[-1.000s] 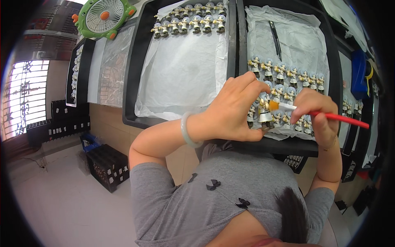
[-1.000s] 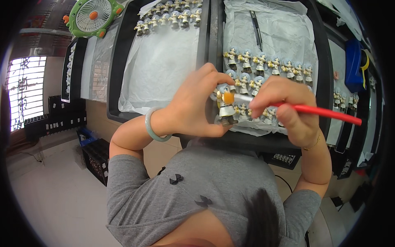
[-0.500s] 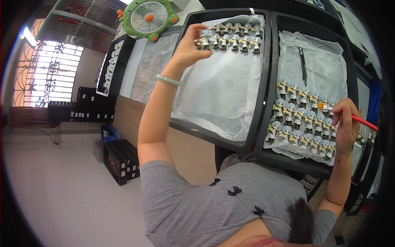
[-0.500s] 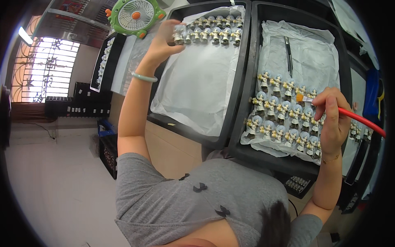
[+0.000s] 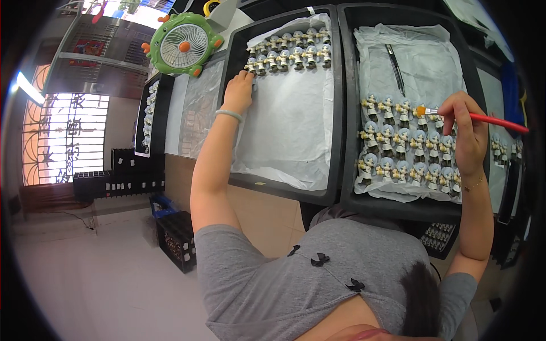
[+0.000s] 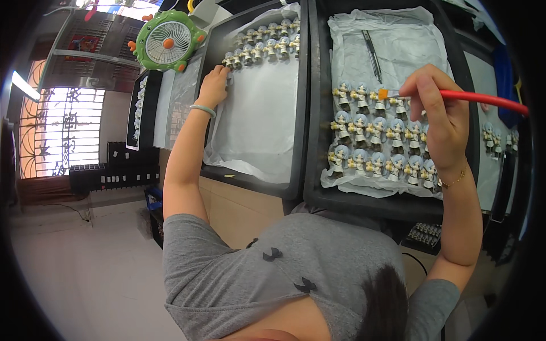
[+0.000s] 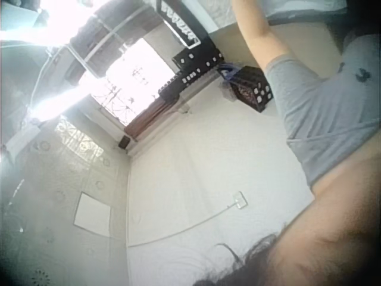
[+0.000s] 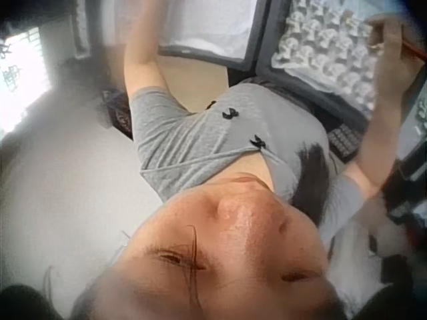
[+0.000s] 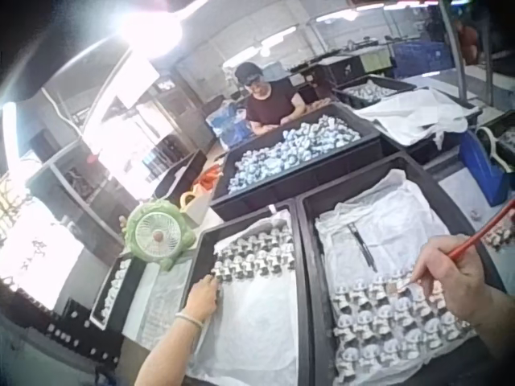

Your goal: The person sits at a workbench and paints small figurines. They use a red paintbrush to apply gold paint to the figurines' details and a black craft knife to scrape or refine specific areas. The person handles the figurines one by one, picking them up from a tray, working on them, and placing them back.

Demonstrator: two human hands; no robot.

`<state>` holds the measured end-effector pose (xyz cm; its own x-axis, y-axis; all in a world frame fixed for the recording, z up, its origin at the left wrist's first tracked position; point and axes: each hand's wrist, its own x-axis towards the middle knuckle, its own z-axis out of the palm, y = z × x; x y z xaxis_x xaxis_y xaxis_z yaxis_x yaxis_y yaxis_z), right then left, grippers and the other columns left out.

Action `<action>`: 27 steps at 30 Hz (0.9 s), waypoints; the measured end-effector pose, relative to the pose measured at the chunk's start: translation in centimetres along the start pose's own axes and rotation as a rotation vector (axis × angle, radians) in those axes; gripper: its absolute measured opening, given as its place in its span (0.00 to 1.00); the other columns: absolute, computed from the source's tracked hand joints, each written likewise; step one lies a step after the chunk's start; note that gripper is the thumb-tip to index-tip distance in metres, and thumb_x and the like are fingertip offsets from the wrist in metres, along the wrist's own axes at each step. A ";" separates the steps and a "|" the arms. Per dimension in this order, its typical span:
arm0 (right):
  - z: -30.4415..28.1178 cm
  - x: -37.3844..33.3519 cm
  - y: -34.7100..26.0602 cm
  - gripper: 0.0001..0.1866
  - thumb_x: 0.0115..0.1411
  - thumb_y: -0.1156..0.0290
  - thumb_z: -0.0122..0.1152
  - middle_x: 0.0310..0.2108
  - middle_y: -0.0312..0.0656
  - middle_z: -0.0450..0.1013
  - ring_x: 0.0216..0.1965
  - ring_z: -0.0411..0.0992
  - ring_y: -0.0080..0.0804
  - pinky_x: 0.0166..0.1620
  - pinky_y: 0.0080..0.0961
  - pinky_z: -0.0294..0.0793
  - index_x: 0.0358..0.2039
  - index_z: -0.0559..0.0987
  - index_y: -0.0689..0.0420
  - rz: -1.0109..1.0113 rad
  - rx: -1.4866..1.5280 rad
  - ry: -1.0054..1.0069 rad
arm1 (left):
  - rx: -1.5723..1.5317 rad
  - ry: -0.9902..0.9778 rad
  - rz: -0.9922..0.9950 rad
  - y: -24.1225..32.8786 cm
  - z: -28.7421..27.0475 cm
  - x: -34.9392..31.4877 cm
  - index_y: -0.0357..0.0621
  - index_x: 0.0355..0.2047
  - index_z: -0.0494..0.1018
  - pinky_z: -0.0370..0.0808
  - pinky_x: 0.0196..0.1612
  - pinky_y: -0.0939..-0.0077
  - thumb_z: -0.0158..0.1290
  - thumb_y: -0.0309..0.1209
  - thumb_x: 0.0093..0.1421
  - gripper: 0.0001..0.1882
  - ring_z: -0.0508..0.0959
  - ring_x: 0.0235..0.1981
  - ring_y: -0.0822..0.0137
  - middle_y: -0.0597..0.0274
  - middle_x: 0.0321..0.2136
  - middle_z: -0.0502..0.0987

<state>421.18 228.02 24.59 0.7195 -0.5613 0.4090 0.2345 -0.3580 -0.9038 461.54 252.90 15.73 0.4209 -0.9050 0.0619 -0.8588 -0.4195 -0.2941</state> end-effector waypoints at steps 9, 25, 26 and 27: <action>-0.3 0.2 0.5 0.17 0.61 0.66 0.40 0.17 0.32 0.65 0.16 0.58 0.13 0.21 0.10 0.56 0.21 0.72 0.62 -0.018 0.058 0.038 | -0.615 0.470 0.428 17.0 -9.7 3.8 0.41 0.36 0.69 0.63 0.46 0.67 0.50 0.22 0.42 0.16 0.69 0.39 0.55 0.54 0.34 0.71; -0.9 0.7 1.0 0.17 0.61 0.65 0.40 0.14 0.31 0.61 0.17 0.57 0.13 0.22 0.10 0.55 0.22 0.72 0.62 -0.032 0.027 0.085 | -0.264 0.242 0.433 25.1 -13.7 4.5 0.38 0.38 0.67 0.71 0.38 0.67 0.47 0.25 0.50 0.13 0.75 0.30 0.57 0.56 0.33 0.68; -0.9 0.7 0.7 0.17 0.61 0.65 0.40 0.14 0.31 0.61 0.17 0.57 0.13 0.22 0.10 0.55 0.22 0.72 0.62 -0.040 0.029 0.096 | -0.464 0.316 0.451 24.2 -14.3 4.0 0.38 0.39 0.67 0.72 0.38 0.68 0.46 0.24 0.50 0.13 0.74 0.29 0.57 0.57 0.33 0.68; -1.0 0.6 0.5 0.17 0.61 0.65 0.40 0.15 0.31 0.61 0.17 0.58 0.13 0.22 0.10 0.55 0.22 0.72 0.62 -0.053 0.022 0.105 | -0.666 0.390 0.466 23.3 -15.0 3.5 0.38 0.39 0.66 0.72 0.37 0.69 0.46 0.23 0.51 0.13 0.74 0.29 0.58 0.57 0.33 0.67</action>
<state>421.04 226.75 24.54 0.6336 -0.6173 0.4663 0.2857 -0.3734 -0.8826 438.59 238.88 23.39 -0.0373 -0.9024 0.4292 -0.9600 0.1516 0.2354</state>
